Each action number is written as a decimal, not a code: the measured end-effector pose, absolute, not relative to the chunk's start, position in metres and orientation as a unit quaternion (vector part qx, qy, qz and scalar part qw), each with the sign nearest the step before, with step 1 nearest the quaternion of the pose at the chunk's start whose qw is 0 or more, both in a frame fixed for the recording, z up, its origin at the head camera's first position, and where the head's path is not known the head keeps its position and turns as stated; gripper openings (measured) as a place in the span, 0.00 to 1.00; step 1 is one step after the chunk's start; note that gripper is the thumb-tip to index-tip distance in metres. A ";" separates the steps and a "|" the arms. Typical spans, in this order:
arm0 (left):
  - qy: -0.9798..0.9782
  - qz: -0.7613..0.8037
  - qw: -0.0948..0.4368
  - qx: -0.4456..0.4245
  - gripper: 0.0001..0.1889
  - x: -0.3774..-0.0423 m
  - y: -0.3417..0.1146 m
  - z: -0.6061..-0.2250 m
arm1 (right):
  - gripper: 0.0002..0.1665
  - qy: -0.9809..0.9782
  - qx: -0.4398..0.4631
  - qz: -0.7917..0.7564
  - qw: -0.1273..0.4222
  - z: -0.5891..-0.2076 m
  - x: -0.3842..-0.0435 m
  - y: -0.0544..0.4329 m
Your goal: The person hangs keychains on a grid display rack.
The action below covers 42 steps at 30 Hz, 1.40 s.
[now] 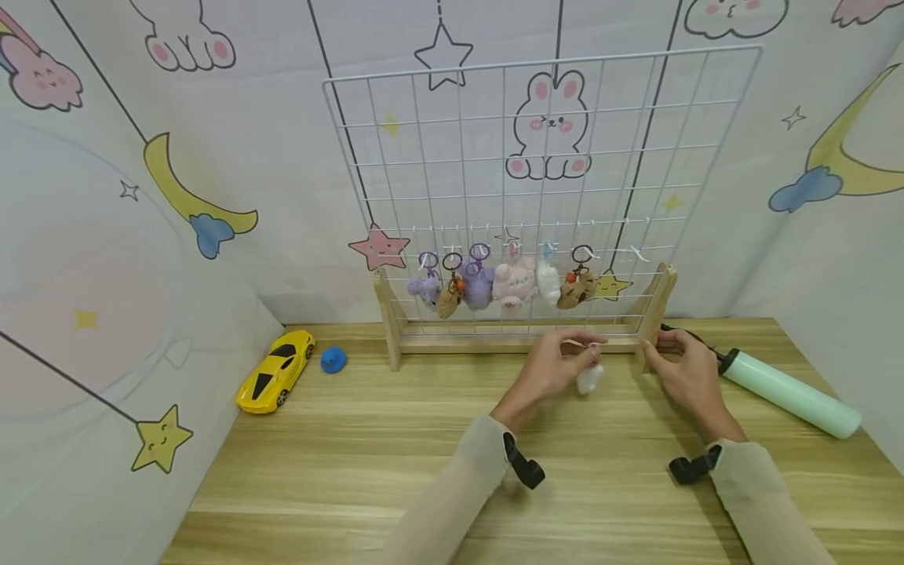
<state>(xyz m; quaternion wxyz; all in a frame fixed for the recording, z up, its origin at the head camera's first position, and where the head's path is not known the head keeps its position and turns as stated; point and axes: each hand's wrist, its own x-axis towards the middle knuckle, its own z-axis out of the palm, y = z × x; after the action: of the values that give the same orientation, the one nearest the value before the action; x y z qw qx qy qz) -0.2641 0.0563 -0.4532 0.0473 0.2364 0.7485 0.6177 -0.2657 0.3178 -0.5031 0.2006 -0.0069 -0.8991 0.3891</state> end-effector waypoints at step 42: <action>0.593 0.754 -0.087 0.270 0.11 -0.260 0.097 -0.384 | 0.26 -0.898 -0.001 0.390 0.204 -0.504 -0.265 0.320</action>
<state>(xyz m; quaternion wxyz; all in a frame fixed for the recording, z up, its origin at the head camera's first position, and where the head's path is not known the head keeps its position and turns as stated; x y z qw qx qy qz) -0.2601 0.0973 -0.3842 -0.0874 0.2700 0.5930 0.7536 -0.2654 0.3203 -0.5043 0.2038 -0.0015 -0.8980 0.3898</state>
